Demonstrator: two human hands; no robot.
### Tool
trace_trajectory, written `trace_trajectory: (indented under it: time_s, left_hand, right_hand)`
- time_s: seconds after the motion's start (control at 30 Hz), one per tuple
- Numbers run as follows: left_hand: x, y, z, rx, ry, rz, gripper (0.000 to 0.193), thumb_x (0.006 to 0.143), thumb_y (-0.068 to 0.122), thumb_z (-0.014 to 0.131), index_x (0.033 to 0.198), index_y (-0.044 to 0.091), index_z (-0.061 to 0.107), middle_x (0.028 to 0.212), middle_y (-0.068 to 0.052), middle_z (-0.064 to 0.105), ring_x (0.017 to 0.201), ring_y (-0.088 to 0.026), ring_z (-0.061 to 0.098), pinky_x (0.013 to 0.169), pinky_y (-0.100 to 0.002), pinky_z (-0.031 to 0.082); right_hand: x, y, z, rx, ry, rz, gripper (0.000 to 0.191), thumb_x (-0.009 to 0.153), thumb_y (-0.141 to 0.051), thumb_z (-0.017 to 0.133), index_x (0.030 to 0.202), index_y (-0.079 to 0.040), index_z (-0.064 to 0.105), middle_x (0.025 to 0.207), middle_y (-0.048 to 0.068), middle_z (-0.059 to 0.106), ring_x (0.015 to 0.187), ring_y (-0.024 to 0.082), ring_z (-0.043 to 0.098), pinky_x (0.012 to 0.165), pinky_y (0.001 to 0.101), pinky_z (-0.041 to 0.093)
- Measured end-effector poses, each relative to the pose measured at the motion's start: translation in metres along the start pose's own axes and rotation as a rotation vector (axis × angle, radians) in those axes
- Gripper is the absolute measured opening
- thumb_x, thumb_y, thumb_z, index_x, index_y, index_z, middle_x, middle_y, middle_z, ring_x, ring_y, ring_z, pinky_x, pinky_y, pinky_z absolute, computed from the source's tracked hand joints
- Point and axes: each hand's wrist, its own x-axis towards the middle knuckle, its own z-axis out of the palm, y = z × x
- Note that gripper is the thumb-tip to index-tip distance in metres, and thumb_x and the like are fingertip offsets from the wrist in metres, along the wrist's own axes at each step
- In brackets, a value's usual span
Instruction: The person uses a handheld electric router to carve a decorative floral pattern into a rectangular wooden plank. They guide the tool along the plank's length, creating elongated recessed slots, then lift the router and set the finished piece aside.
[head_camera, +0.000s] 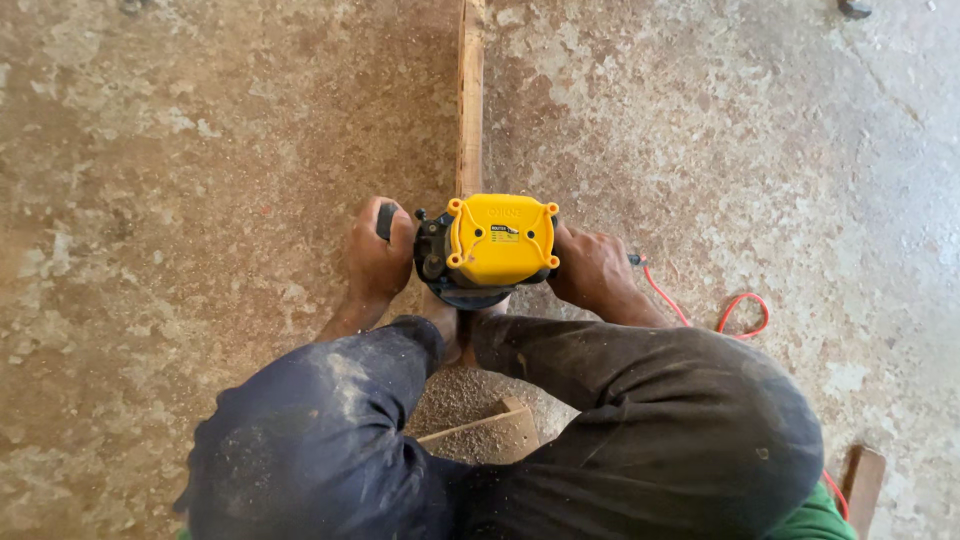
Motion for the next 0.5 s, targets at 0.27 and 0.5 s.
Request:
trace_trajectory:
  time_s: [0.27, 0.5]
  left_hand:
    - [0.015, -0.003, 0.002, -0.024, -0.027, -0.03, 0.026, 0.098, 0.027, 0.056, 0.097, 0.002, 0.064, 0.076, -0.015, 0.068, 0.071, -0.027, 0.07, 0.065, -0.041, 0.054]
    - [0.053, -0.01, 0.01, 0.011, -0.034, -0.052, 0.026, 0.097, 0.026, 0.057, 0.094, 0.002, 0.066, 0.075, -0.014, 0.069, 0.071, -0.026, 0.07, 0.066, -0.04, 0.054]
  right_hand:
    - [0.014, 0.004, -0.005, 0.016, -0.027, 0.005, 0.022, 0.084, -0.019, 0.067, 0.102, -0.008, 0.06, 0.079, 0.012, 0.07, 0.07, 0.035, 0.07, 0.065, 0.0505, 0.054]
    - [0.046, 0.007, -0.029, -0.014, -0.065, 0.025, 0.02, 0.089, -0.025, 0.066, 0.102, -0.012, 0.062, 0.079, 0.012, 0.072, 0.07, 0.035, 0.071, 0.065, 0.0509, 0.054]
